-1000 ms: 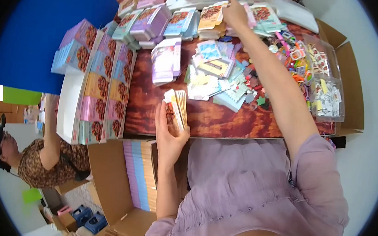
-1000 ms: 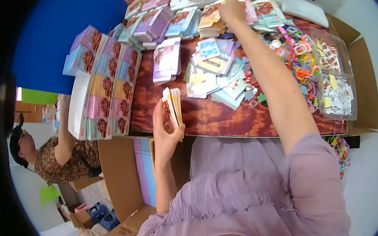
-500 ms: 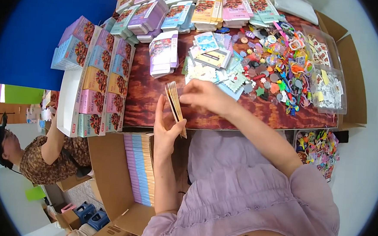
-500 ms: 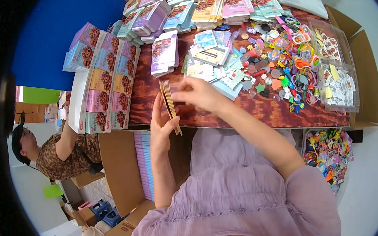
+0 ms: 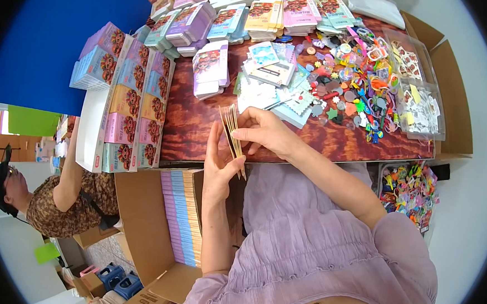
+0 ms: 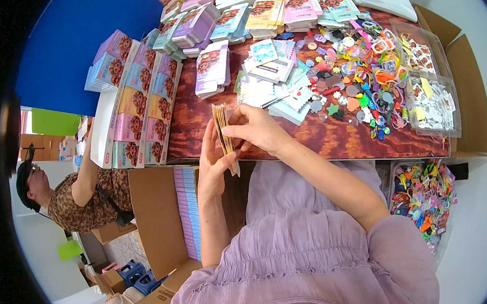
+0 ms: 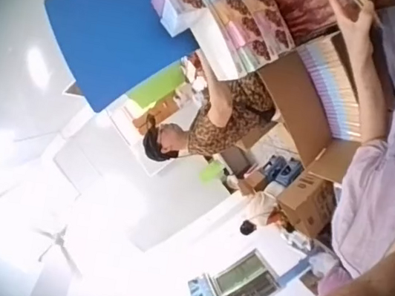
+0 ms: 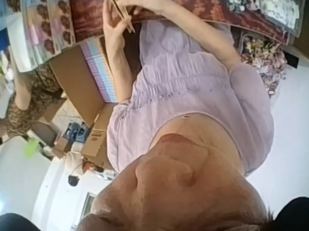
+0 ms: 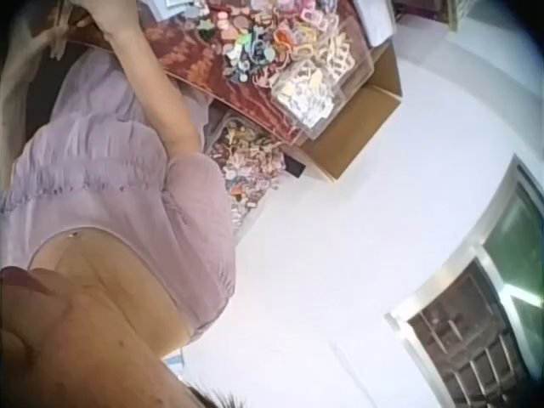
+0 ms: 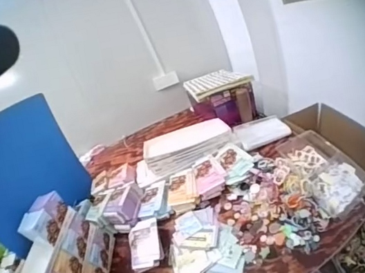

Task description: Picking up and sorting small colorful packaged items from a pile on a desk into organized stacks or containers.

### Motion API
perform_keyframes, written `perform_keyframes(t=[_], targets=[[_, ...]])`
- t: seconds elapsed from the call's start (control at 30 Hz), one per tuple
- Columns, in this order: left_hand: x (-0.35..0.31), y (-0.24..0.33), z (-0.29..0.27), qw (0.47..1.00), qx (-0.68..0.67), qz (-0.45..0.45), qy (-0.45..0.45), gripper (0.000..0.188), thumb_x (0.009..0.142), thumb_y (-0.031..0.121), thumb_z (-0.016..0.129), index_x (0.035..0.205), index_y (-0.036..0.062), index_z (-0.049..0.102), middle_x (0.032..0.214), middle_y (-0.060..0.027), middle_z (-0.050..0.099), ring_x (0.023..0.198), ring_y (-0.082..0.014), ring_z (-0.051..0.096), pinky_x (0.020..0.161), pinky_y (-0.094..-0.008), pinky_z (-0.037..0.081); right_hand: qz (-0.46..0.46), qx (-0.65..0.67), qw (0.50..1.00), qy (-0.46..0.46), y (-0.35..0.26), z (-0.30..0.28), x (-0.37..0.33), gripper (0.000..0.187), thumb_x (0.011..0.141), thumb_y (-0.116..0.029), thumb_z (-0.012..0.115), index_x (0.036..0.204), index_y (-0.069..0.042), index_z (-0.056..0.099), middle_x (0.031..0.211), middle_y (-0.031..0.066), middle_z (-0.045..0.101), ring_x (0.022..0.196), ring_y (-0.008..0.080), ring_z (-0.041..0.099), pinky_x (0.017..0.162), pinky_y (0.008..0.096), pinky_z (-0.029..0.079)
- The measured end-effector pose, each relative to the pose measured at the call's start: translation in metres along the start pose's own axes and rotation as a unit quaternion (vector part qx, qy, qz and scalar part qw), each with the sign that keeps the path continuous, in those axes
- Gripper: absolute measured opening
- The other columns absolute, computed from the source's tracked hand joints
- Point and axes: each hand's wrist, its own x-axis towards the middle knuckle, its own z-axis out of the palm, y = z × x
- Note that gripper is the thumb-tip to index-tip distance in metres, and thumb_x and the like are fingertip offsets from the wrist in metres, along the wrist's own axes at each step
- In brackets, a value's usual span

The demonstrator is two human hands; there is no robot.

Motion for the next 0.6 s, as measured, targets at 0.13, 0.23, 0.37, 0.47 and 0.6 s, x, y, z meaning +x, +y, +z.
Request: perform_keyframes(t=[0.13, 0.23, 0.37, 0.47, 0.6], targets=[[-0.002, 0.0, -0.001, 1.0, -0.006, -0.003, 0.003, 0.094, 0.076, -0.003, 0.066, 0.155, 0.0064, 0.016, 0.151, -0.0115, 0.036, 0.124, -0.0223, 0.051, 0.097, -0.0332, 0.045, 0.004, 0.018, 1.0, -0.005, 0.0, 0.002, 0.0, 0.027, 0.09, -0.021, 0.069, 0.105, -0.003, 0.056, 0.095, 0.0055, 0.065, 0.08, 0.0122, 0.066, 0.057, 0.0225, 0.053], [0.0, -0.002, -0.002, 1.0, -0.016, 0.007, 0.002, 0.093, 0.076, -0.003, 0.066, 0.154, 0.0054, 0.017, 0.151, -0.0122, 0.036, 0.124, -0.0229, 0.051, 0.097, -0.0336, 0.045, -0.001, 0.02, 1.0, -0.001, 0.006, -0.001, 0.004, 0.026, 0.091, -0.021, 0.068, 0.105, -0.002, 0.056, 0.095, 0.0058, 0.065, 0.08, 0.0128, 0.066, 0.059, 0.0233, 0.054], [0.002, 0.001, -0.002, 1.0, -0.014, 0.011, 0.008, 0.093, 0.075, -0.002, 0.067, 0.154, 0.0043, 0.018, 0.147, -0.0131, 0.039, 0.122, -0.0235, 0.053, 0.095, -0.0345, 0.048, -0.004, 0.05, 0.999, 0.015, 0.011, -0.005, 0.006, 0.024, 0.093, -0.023, 0.067, 0.103, -0.002, 0.058, 0.093, 0.006, 0.066, 0.079, 0.0133, 0.066, 0.062, 0.0245, 0.055], [0.005, 0.0, -0.001, 1.0, 0.01, 0.003, 0.012, 0.094, 0.075, -0.001, 0.068, 0.154, 0.0043, 0.018, 0.143, -0.014, 0.044, 0.119, -0.0229, 0.055, 0.092, -0.0341, 0.049, 0.008, 0.101, 0.995, 0.01, 0.014, -0.003, 0.008, 0.024, 0.093, -0.023, 0.067, 0.102, -0.002, 0.059, 0.091, 0.0057, 0.067, 0.078, 0.0133, 0.066, 0.064, 0.0251, 0.055], [0.01, 0.0, -0.002, 1.0, 0.025, -0.001, 0.017, 0.095, 0.075, 0.0, 0.069, 0.154, 0.0043, 0.017, 0.139, -0.0145, 0.047, 0.116, -0.022, 0.056, 0.09, -0.0334, 0.05, 0.0, 0.131, 0.991, 0.019, 0.017, -0.002, 0.01, 0.024, 0.092, -0.023, 0.067, 0.101, -0.002, 0.059, 0.09, 0.0057, 0.067, 0.078, 0.0135, 0.067, 0.065, 0.0259, 0.055]])
